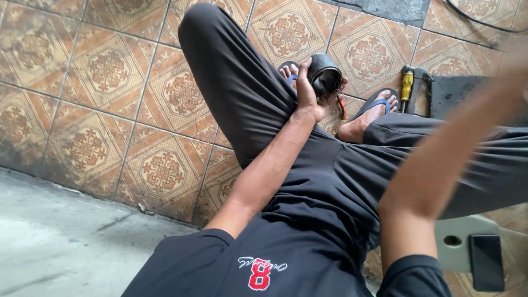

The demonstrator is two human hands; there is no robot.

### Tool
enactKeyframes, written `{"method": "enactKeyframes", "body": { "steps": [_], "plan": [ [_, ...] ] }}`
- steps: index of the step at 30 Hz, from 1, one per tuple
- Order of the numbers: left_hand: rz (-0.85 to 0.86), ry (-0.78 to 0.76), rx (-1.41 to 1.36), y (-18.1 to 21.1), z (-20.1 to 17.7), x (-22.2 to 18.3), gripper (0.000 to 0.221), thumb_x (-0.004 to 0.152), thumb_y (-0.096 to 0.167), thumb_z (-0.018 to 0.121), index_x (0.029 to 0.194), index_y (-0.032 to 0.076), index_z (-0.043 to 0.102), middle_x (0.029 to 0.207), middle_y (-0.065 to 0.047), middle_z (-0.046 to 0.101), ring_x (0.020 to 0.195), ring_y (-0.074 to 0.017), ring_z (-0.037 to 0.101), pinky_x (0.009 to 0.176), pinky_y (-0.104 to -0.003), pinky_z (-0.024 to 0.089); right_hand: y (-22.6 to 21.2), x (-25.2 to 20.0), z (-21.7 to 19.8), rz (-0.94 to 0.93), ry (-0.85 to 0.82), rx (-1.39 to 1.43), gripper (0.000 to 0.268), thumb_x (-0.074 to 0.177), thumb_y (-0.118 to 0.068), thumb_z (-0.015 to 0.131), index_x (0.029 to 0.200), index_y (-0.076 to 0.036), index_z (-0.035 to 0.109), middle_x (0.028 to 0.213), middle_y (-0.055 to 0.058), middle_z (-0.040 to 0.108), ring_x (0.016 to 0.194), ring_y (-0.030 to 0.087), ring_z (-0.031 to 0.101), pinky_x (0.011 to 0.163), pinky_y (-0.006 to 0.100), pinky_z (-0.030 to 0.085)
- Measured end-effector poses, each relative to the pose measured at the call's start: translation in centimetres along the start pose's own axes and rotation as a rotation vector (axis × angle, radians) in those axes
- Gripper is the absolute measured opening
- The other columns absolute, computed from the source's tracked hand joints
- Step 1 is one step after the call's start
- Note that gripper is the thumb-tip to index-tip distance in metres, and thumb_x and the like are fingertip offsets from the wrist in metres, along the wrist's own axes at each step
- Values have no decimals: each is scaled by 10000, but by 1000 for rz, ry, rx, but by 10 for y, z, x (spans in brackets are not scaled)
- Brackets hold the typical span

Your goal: Removing internal components from a metal cylindrical housing using pliers and a screwdriver while sitting on the floor.

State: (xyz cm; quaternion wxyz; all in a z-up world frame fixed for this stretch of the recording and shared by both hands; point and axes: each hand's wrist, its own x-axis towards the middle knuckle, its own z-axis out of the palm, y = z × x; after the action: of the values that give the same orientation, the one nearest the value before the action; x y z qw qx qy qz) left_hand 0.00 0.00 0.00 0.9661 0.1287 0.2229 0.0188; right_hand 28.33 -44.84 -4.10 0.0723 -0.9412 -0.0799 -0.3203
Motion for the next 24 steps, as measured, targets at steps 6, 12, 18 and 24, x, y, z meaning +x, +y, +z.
{"method": "enactKeyframes", "body": {
  "steps": [6, 12, 18, 24],
  "plan": [
    [-1, 257, 62, -27, -29, 35, 1020, 798, 642, 747, 1570, 604, 81, 1531, -143, 437, 1244, -461, 571, 1022, -603, 508, -289, -193, 46, 315, -828, 406, 308, 942, -482, 664, 916, -200, 785, 778, 157, 705, 902, 406, 708, 715, 568, 521],
    [12, 284, 183, -25, -23, 37, 1097, 769, 591, 756, 1563, 621, -1, 1653, -98, 271, 1352, -438, 485, 1041, -639, 446, -291, -175, 62, 100, -1093, 298, 426, 996, -278, 526, 1092, 72, 749, 1072, 396, 701, 1101, 523, 670, 932, 599, 549],
    [-179, 176, 66, -13, -19, 17, 797, 753, 631, 762, 1226, 62, 465, 903, -233, 698, 769, -458, 744, 795, -503, 648, -293, -165, 13, 142, -1070, 282, 420, 988, -285, 570, 1114, 89, 711, 1052, 387, 702, 1076, 527, 675, 908, 598, 558],
    [-190, 186, 144, -16, -17, 22, 747, 763, 667, 695, 1126, 32, 545, 883, -244, 734, 765, -421, 760, 749, -476, 655, -298, -163, -14, 161, -1049, 276, 437, 978, -293, 621, 1140, 110, 665, 1029, 378, 703, 1047, 532, 681, 878, 598, 568]
  ]
}}
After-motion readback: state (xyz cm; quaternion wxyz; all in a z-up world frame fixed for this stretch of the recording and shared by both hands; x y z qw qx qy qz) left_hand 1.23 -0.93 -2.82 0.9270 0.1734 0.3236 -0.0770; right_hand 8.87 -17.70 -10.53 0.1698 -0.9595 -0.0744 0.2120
